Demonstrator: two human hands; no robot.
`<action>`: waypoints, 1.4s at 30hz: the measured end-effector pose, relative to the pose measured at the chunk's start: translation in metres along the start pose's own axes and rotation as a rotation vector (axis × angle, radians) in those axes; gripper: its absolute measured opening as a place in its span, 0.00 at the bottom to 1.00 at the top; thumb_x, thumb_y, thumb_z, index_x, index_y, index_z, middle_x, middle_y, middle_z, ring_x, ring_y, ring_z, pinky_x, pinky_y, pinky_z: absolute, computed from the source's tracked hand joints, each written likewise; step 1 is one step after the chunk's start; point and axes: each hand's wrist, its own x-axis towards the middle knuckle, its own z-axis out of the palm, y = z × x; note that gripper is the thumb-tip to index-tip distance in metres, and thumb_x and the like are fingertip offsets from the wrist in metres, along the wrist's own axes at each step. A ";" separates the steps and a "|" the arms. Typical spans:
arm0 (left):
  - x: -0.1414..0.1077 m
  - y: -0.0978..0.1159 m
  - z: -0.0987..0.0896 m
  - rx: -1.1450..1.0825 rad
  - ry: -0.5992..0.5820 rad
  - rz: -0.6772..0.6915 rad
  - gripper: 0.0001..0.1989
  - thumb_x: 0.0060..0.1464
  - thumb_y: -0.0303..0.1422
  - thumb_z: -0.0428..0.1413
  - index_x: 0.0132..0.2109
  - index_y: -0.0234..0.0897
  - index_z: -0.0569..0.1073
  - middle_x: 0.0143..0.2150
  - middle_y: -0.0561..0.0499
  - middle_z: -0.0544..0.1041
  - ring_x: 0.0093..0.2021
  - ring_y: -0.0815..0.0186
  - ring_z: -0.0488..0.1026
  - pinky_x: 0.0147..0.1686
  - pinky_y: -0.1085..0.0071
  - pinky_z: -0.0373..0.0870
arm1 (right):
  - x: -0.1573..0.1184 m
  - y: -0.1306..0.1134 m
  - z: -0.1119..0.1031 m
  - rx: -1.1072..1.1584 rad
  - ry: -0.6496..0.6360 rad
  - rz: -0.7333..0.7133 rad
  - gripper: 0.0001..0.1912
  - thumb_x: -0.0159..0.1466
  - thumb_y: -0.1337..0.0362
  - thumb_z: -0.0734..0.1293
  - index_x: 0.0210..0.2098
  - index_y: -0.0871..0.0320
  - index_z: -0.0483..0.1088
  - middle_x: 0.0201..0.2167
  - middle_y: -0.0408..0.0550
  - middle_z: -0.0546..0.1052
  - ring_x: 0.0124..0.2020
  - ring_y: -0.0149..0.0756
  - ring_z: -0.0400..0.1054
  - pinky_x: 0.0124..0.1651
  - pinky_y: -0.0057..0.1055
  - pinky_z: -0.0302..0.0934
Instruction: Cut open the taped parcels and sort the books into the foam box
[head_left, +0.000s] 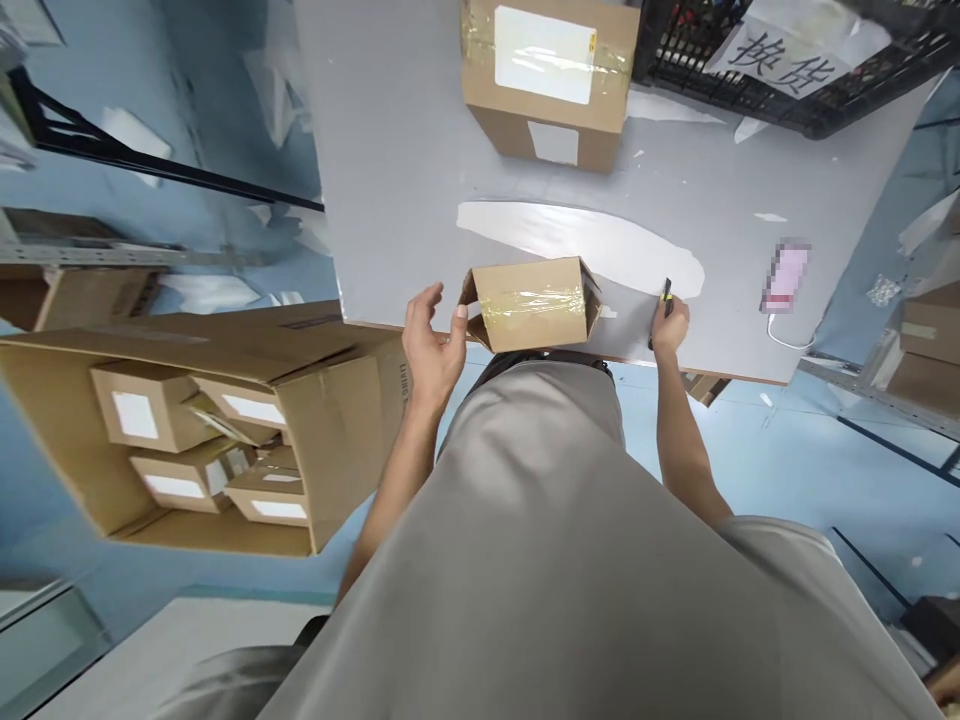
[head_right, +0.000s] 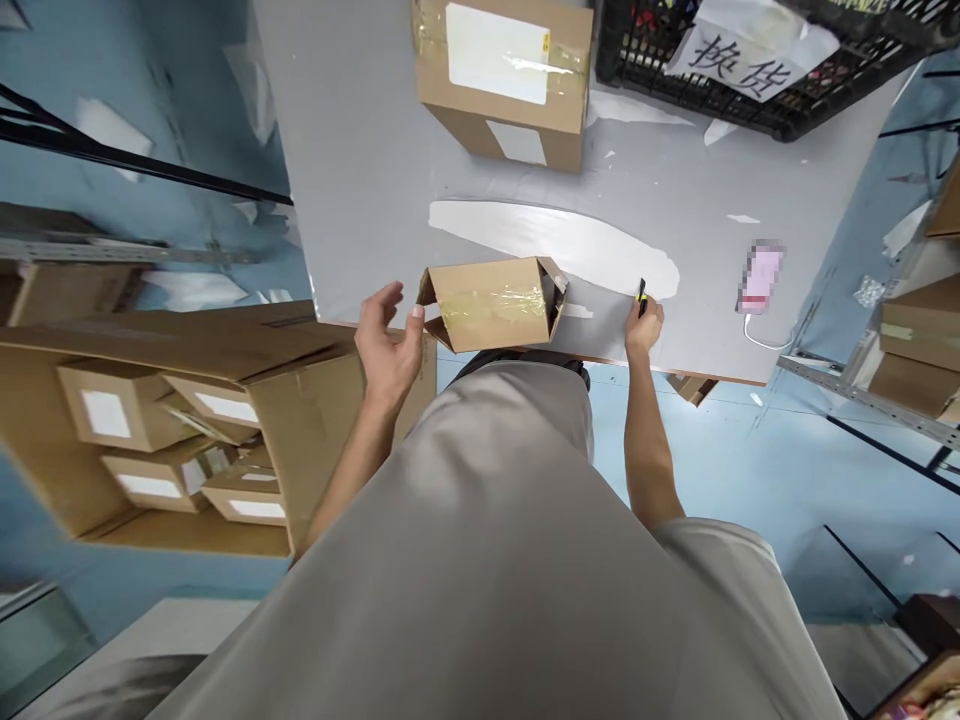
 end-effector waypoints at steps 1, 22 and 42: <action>-0.004 -0.002 0.002 -0.028 -0.001 -0.038 0.33 0.76 0.62 0.55 0.70 0.44 0.76 0.68 0.35 0.82 0.67 0.50 0.83 0.69 0.50 0.81 | 0.001 0.001 0.001 0.027 0.030 0.000 0.22 0.78 0.66 0.62 0.66 0.66 0.76 0.61 0.69 0.79 0.64 0.49 0.73 0.70 0.46 0.66; 0.009 0.055 0.034 -0.420 -0.223 0.148 0.26 0.80 0.53 0.55 0.67 0.41 0.84 0.63 0.40 0.85 0.63 0.55 0.84 0.61 0.60 0.85 | -0.057 -0.088 -0.033 0.508 0.067 -0.436 0.40 0.78 0.30 0.61 0.72 0.53 0.75 0.67 0.64 0.80 0.71 0.58 0.75 0.77 0.63 0.68; 0.070 0.003 0.055 -0.743 -0.292 -0.529 0.31 0.67 0.40 0.67 0.72 0.35 0.72 0.48 0.42 0.91 0.50 0.54 0.88 0.68 0.51 0.79 | -0.038 -0.055 0.009 0.833 -0.144 -0.136 0.37 0.67 0.27 0.68 0.50 0.55 0.81 0.53 0.58 0.89 0.60 0.52 0.81 0.69 0.51 0.74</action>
